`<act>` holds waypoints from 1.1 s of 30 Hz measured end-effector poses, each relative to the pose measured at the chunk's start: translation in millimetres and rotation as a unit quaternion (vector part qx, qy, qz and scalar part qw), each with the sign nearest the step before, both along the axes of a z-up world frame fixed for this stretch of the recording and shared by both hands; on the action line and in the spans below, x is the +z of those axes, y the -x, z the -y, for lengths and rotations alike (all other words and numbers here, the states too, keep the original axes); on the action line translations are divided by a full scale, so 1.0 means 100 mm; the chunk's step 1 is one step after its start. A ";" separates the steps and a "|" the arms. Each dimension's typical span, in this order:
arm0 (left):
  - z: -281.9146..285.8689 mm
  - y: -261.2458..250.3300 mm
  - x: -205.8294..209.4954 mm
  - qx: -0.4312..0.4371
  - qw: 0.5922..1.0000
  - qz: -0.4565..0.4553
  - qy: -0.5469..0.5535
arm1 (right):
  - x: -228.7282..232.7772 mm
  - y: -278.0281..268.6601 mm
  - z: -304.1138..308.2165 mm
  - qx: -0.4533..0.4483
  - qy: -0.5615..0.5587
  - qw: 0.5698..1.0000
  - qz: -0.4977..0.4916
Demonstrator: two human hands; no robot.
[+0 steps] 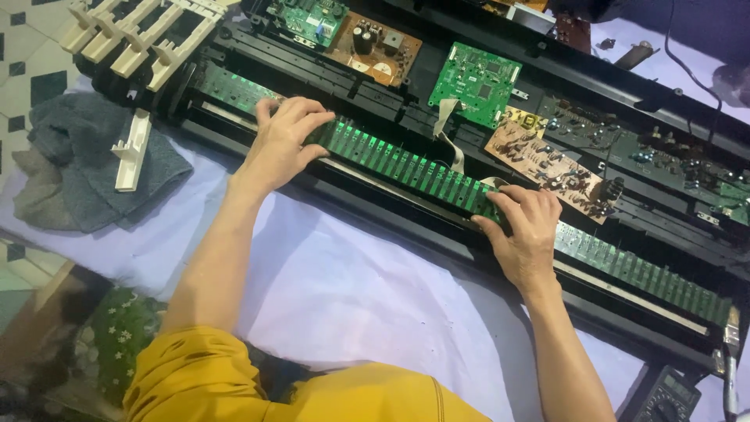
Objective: The person removes a circuit board from a disassembled electronic device, likely a keyboard, and places it on the work surface. They then handle a long green circuit board, aligning and pressing it into the device's frame.
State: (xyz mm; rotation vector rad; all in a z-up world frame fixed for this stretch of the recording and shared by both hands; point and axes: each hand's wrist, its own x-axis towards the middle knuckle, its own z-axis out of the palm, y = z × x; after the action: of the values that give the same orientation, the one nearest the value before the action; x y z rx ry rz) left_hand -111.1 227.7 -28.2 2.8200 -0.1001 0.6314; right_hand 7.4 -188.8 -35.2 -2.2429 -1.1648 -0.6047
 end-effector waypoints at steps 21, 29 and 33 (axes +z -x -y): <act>0.52 -0.26 -0.05 -0.078 0.997 0.018 -0.007 | 0.14 0.04 -0.04 0.016 -0.006 1.000 -0.026; 0.57 -0.32 -0.05 -0.088 0.996 0.005 -0.016 | 0.09 0.00 -0.01 0.024 -0.010 0.999 -0.044; 0.57 -0.34 -0.06 -0.086 0.996 -0.003 -0.026 | 0.08 0.00 0.00 0.025 0.000 0.999 -0.044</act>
State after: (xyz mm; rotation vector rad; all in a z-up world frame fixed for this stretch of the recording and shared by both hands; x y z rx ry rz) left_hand -77.5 170.3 -33.8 2.8222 -0.3584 0.5883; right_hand 7.5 -188.8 -27.4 -2.2112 -1.1730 -0.4808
